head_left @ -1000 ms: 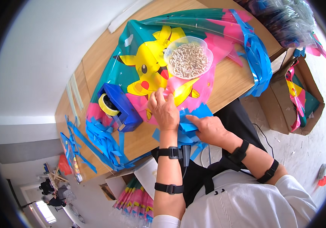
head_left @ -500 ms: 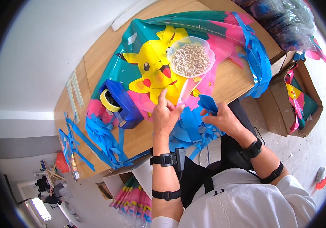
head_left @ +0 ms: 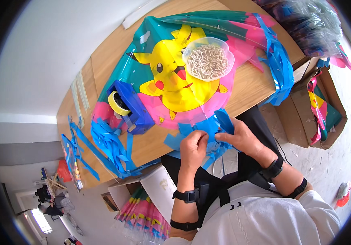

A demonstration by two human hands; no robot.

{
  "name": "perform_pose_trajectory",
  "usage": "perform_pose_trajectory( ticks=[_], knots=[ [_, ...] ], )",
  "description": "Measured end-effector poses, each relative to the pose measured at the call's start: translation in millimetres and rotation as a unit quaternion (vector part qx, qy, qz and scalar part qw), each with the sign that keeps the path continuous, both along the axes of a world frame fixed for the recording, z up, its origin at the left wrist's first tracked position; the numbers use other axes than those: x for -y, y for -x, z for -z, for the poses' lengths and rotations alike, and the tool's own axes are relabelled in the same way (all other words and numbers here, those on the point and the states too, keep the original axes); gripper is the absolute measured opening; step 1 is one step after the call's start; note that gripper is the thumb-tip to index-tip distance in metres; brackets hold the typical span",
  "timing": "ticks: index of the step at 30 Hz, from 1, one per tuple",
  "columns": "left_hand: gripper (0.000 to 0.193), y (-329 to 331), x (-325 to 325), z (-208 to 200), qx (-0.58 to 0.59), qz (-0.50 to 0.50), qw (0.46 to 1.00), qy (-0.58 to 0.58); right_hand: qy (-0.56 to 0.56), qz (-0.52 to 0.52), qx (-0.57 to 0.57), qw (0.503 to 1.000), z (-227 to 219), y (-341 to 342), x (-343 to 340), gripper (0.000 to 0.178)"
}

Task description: The recorder is attaching decorative blue plastic strips to a Pikachu-themed kite using tape and a tape dispenser.

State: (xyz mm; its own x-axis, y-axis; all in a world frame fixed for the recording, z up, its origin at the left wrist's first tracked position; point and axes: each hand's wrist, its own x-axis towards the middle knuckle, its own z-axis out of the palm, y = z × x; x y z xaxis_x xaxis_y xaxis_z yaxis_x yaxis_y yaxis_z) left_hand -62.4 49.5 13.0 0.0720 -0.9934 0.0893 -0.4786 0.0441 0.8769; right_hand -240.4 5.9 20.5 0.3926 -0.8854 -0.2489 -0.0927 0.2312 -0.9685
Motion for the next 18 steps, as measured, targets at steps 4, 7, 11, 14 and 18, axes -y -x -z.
perform_pose_trajectory(
  ticks=[4,7,11,14,18],
  knots=[
    [0.011,12.3,-10.9,-8.1,-0.266,-0.113,0.95,-0.118,0.121,-0.01,-0.205,0.971,-24.5,-21.0,-4.9,0.045],
    [0.012,10.0,-15.8,-8.6,-0.453,-0.187,0.868,-0.083,0.176,0.005,-0.197,0.965,-20.1,-28.4,-4.9,0.043],
    [0.009,24.9,-13.9,-18.2,-0.223,-0.166,0.96,-0.044,0.194,-0.007,-0.222,0.956,-9.4,-36.3,-8.1,0.041],
    [0.01,29.5,-16.8,-11.7,-0.248,-0.2,0.946,-0.058,0.179,-0.027,-0.203,0.962,-9.8,-42.4,-13.8,0.042],
    [0.012,23.8,-15.7,-13.8,-0.412,-0.241,0.874,-0.094,0.055,-0.048,-0.017,0.997,-4.7,-35.6,-9.7,0.043]
  ],
)
